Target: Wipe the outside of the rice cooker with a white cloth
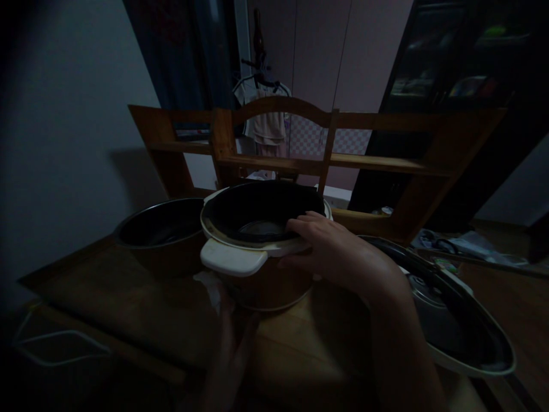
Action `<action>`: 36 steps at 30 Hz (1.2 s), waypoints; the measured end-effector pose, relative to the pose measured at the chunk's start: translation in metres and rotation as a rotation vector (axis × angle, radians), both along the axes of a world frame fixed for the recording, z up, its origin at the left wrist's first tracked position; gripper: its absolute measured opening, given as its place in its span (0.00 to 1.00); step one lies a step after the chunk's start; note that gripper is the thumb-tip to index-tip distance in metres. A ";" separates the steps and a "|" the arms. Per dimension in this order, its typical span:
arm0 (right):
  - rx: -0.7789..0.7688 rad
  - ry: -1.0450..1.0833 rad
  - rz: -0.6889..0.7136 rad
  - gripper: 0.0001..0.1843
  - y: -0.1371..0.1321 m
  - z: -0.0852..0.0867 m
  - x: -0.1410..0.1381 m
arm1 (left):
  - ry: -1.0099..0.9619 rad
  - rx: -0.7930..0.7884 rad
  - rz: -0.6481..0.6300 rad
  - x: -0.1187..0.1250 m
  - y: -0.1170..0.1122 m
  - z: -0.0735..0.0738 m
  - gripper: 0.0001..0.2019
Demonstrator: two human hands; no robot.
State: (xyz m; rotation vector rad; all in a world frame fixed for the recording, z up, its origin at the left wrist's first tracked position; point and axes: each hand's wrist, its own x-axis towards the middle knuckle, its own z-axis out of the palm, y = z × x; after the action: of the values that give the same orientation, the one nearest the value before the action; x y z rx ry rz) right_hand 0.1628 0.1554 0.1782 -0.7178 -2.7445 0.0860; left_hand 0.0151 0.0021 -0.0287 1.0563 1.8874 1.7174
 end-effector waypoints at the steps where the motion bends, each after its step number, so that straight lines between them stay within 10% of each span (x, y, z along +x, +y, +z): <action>1: 0.004 0.003 -0.001 0.29 0.000 0.000 0.000 | -0.001 -0.005 0.005 0.003 0.000 0.000 0.43; 18: 0.013 0.024 -0.007 0.25 -0.003 0.001 0.000 | 0.000 -0.088 -0.002 0.017 -0.006 0.012 0.42; 36: 0.015 0.009 -0.023 0.25 -0.002 -0.001 0.001 | 0.205 -0.044 0.027 0.014 -0.001 -0.009 0.43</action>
State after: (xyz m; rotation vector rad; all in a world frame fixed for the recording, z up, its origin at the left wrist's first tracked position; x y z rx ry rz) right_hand 0.1635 0.1533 0.1775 -0.7434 -2.7249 0.0630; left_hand 0.0295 0.0014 -0.0375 1.2359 2.0615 1.6270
